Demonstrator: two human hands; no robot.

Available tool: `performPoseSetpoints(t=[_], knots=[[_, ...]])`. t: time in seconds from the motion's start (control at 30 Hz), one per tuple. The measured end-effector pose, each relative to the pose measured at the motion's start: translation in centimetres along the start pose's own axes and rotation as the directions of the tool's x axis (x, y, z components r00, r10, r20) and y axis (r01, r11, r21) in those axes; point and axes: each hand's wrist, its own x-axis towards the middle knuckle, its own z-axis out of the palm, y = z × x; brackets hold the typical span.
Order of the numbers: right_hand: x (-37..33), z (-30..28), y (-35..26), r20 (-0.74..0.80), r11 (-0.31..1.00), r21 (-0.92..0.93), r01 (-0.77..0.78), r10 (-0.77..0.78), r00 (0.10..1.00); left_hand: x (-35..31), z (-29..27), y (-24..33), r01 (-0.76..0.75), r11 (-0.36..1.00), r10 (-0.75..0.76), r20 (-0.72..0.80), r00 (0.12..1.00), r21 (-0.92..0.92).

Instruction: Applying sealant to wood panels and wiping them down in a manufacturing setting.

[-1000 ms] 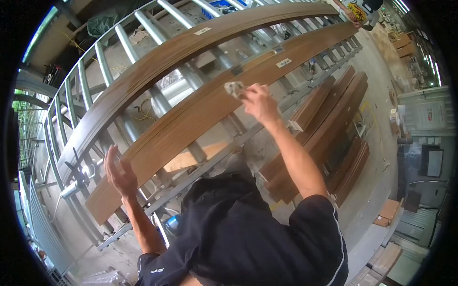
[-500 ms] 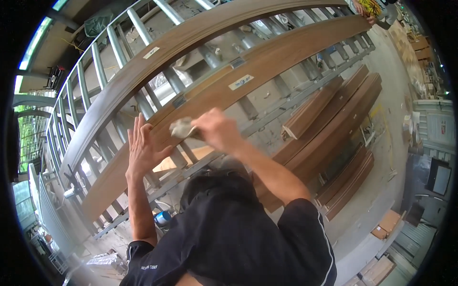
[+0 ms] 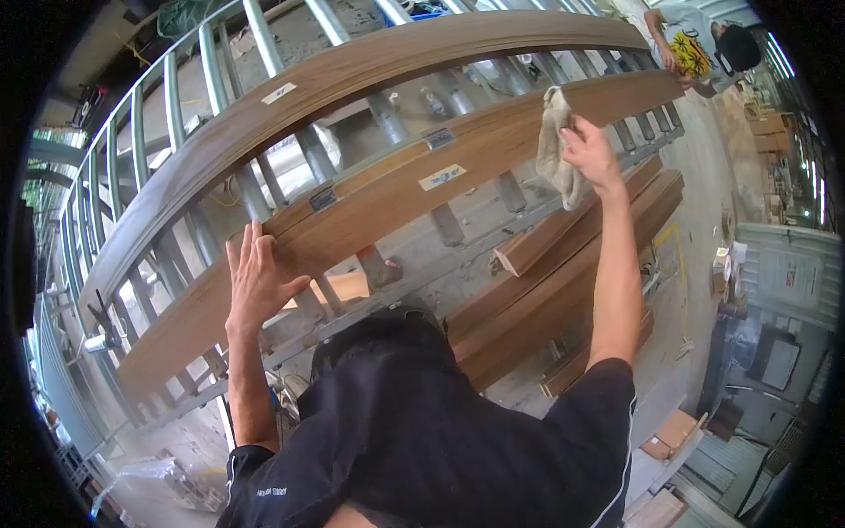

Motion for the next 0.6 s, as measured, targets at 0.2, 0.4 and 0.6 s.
performPoseSetpoints(t=[0.2,0.4,0.6], knots=[[3.8,2.5,3.4,-0.002,0.998,-0.021,-0.065,0.065,0.998,0.2,0.2,-0.5,-0.008,1.0,0.008,-0.003,1.0,-0.016],[2.6,4.8,2.7,-0.076,0.93,-0.36,0.071,-0.105,0.992,-0.1,0.6,-0.8,-0.013,0.999,0.011,-0.042,0.999,-0.036],[3.6,0.5,-0.2,-0.266,0.845,-0.531,0.068,-0.241,0.933,0.1,0.6,-0.7,-0.03,0.999,0.028,-0.049,0.998,-0.04]])
